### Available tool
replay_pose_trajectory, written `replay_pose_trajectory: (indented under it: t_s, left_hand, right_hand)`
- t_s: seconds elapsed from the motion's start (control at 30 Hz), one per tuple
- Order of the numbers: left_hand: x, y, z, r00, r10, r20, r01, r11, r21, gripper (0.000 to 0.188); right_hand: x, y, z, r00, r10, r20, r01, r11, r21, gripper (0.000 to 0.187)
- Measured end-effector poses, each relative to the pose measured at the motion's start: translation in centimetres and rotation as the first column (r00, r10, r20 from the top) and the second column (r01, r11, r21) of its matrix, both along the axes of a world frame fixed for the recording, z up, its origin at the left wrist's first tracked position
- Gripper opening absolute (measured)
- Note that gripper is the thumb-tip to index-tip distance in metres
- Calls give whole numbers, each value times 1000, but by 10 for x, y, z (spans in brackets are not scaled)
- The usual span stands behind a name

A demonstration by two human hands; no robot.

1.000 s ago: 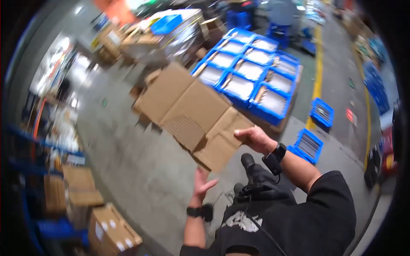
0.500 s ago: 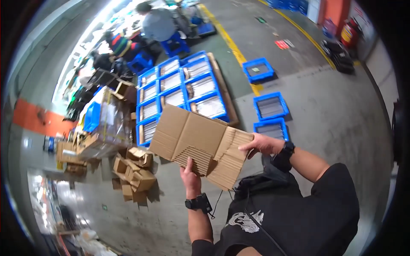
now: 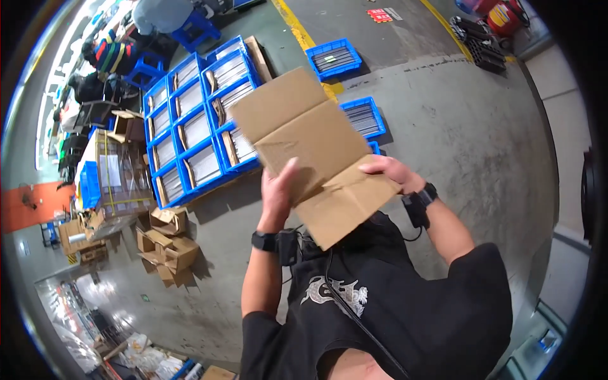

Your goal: The person folds cardboard sheets by hand and places them into blue crates containing metal plates. After filling several crates, the person pushes the crates together on the floor.

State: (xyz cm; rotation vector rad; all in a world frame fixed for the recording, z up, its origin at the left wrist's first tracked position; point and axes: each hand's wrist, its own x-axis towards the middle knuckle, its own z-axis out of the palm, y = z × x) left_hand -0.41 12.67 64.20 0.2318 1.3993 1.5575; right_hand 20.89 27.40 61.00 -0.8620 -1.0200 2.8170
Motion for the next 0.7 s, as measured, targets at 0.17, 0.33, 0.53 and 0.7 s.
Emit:
replay_pose_trajectory:
  t_s: [0.17, 0.33, 0.53, 0.7]
  left_hand:
    - [45, 74, 6, 843, -470, -261, 506, 858, 91, 58]
    - [50, 122, -9, 697, -692, -190, 715, 648, 263, 43]
    - [0, 156, -18, 706, -690, 160, 673, 724, 153, 23]
    - [-34, 181, -24, 835, -495, 239, 418, 854, 309, 24]
  right_hand:
    - [85, 27, -21, 972, -197, 129, 208, 975, -73, 33]
    - [127, 37, -31, 892, -417, 173, 449, 861, -240, 34]
    - [36, 56, 24, 569, -708, -419, 702, 683, -201, 51]
    - [5, 106, -18, 666, -743, -62, 696, 589, 411, 64]
